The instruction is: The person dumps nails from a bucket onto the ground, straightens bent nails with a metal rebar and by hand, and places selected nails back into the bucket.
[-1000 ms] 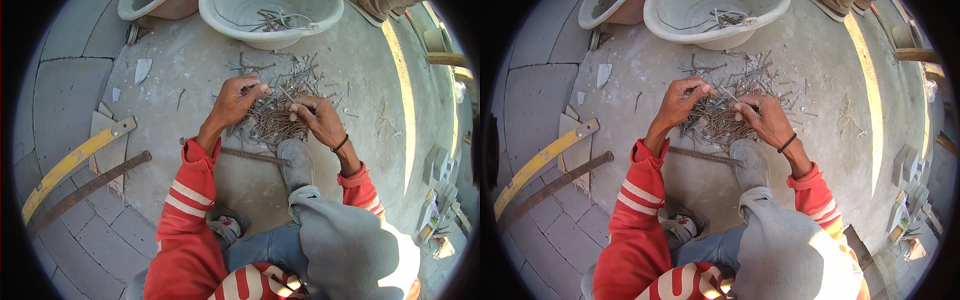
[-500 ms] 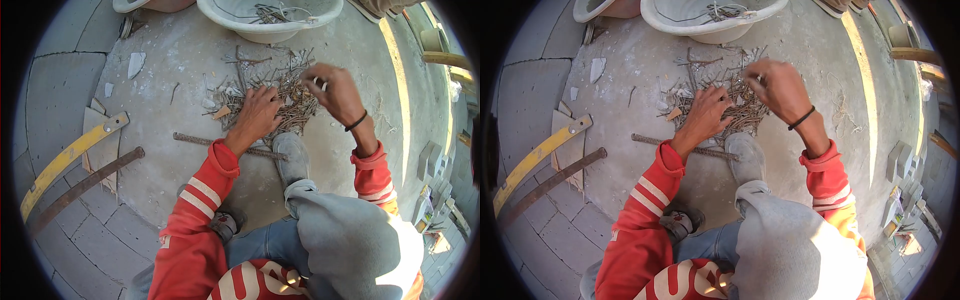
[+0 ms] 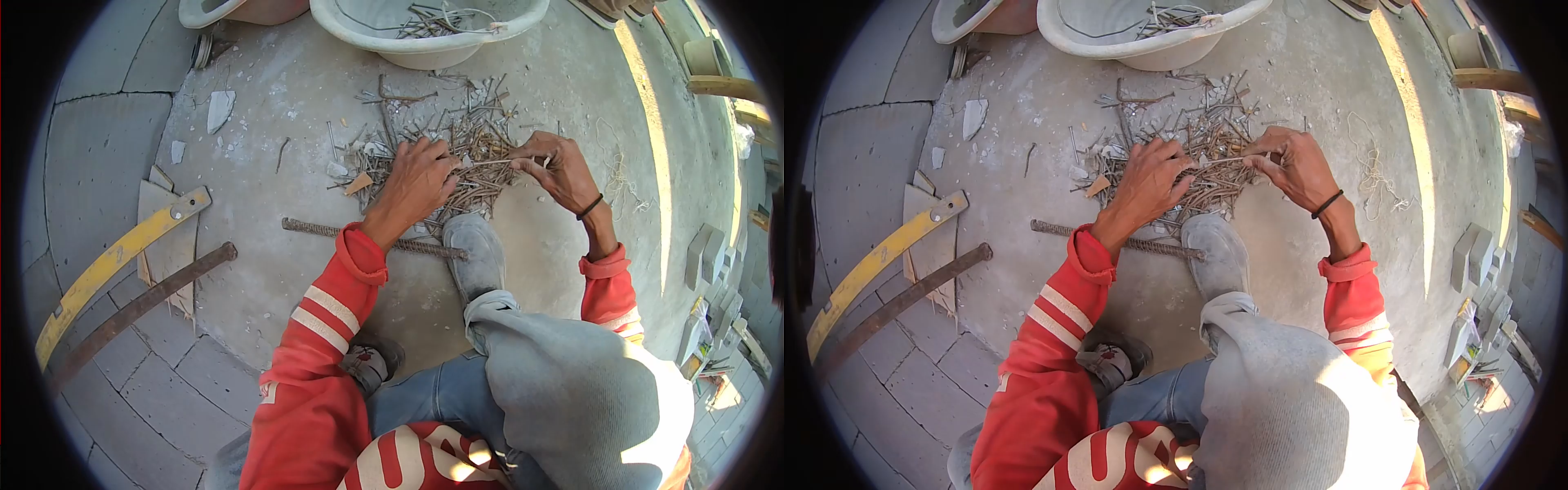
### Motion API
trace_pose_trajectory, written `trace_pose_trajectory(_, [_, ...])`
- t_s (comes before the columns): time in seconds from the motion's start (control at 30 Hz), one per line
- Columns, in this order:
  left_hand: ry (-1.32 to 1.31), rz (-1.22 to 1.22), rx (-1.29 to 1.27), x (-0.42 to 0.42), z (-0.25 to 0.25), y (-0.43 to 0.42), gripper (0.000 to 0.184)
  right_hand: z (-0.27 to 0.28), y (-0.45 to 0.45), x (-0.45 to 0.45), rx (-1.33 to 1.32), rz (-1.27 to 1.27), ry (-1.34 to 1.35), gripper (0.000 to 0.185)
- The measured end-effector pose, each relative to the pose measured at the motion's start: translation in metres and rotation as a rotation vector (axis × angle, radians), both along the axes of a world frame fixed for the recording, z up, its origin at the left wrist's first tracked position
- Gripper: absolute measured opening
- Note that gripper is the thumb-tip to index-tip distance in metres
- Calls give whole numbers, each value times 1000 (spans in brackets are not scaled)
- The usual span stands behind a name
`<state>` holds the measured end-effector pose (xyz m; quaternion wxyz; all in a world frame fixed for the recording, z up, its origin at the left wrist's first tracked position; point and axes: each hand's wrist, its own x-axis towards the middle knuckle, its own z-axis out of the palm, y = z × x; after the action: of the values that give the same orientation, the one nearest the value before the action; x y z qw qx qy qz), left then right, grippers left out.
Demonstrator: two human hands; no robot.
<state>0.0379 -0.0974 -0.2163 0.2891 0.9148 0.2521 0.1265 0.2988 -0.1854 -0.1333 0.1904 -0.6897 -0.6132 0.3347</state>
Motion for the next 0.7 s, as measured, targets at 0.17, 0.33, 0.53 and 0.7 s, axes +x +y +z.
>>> trace_pose_trajectory(0.17, [11, 89, 40, 9, 0, -10, 24, 71, 25, 18, 327, -40, 396, 12])
trace_pose_trajectory(0.33, [49, 133, 118, 17, -2, -17, 24, 130, 90, 24, 738, -173, -212, 24])
trace_pose_trajectory(0.53, [64, 188, 44, 22, -6, -19, 12, 77, 66, -12, 419, -286, -52, 24])
trace_pose_trajectory(0.7, [-23, 200, 4, 19, -6, -12, 12, -20, -18, -22, -237, -124, -85, 22])
